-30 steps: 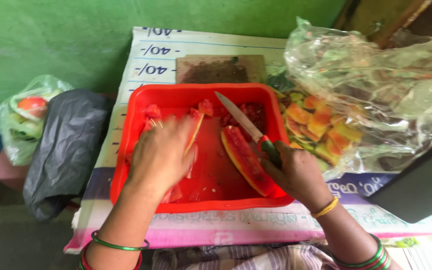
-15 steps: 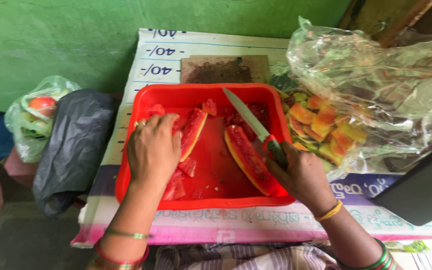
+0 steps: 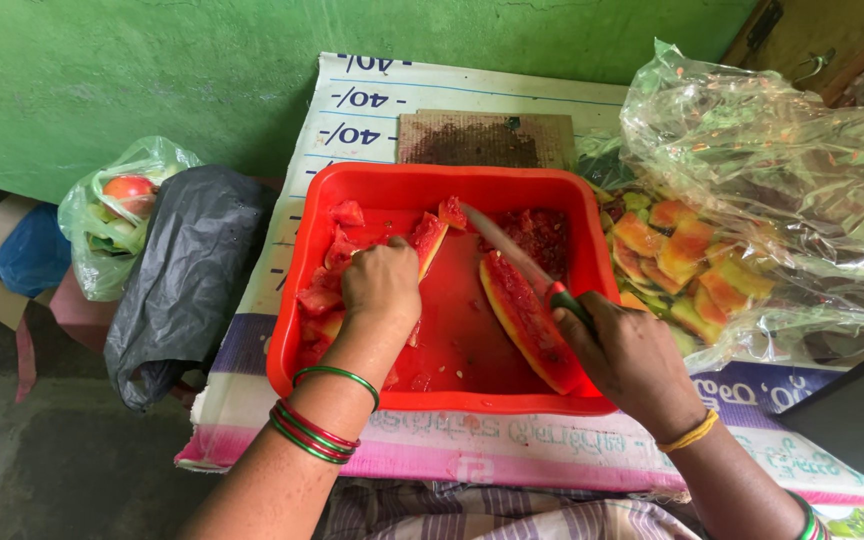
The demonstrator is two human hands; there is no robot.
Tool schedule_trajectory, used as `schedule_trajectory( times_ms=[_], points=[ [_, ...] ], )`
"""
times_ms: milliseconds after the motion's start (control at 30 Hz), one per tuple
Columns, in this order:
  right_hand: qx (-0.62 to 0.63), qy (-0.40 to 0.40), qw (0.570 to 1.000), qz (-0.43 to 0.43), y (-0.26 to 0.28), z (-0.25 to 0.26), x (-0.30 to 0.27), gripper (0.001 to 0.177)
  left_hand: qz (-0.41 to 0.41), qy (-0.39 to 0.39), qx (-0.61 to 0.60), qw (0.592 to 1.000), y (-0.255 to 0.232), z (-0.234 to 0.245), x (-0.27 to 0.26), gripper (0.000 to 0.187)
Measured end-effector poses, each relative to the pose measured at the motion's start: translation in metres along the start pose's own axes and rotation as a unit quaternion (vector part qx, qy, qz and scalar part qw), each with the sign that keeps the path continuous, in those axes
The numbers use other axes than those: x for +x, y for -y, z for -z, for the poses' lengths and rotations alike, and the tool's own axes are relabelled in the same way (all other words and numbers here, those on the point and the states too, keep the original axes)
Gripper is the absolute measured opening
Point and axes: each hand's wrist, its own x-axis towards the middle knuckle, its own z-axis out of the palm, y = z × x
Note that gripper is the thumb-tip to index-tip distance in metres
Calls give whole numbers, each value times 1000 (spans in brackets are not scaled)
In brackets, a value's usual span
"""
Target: The person chops a slice of watermelon into small pieces in a red container using a knife.
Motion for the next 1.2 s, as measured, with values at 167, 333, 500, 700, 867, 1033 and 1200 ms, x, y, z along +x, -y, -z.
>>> schedule_trajectory(
  times_ms=[167, 333, 500, 700, 867, 1033, 1200],
  points=[
    [-1, 23, 998, 53, 11, -5, 20, 28, 12, 37, -59, 998, 4, 25, -11, 38],
    [9, 25, 994, 103, 18, -26, 45, 28, 27, 5, -74, 997, 1, 35, -17, 42],
    [-102, 130, 986, 28, 20, -44, 51, 31, 17, -10, -43, 999, 3, 23, -17, 19],
    [-152, 155, 976, 26, 17, -57, 52, 33, 15, 1, -15, 1000, 4, 20, -14, 10],
    [-166, 214, 963, 9, 24, -61, 57, 36, 16, -29, 7, 999, 2, 20, -15, 9],
    [-176, 272, 945, -36, 33, -66, 67, 33, 23, 23, 16, 999, 0, 24, -13, 14],
    [-187, 291, 936, -64, 18, -89, 71, 29, 13, 23, 31, 999, -1, 19, -10, 29]
  ],
)
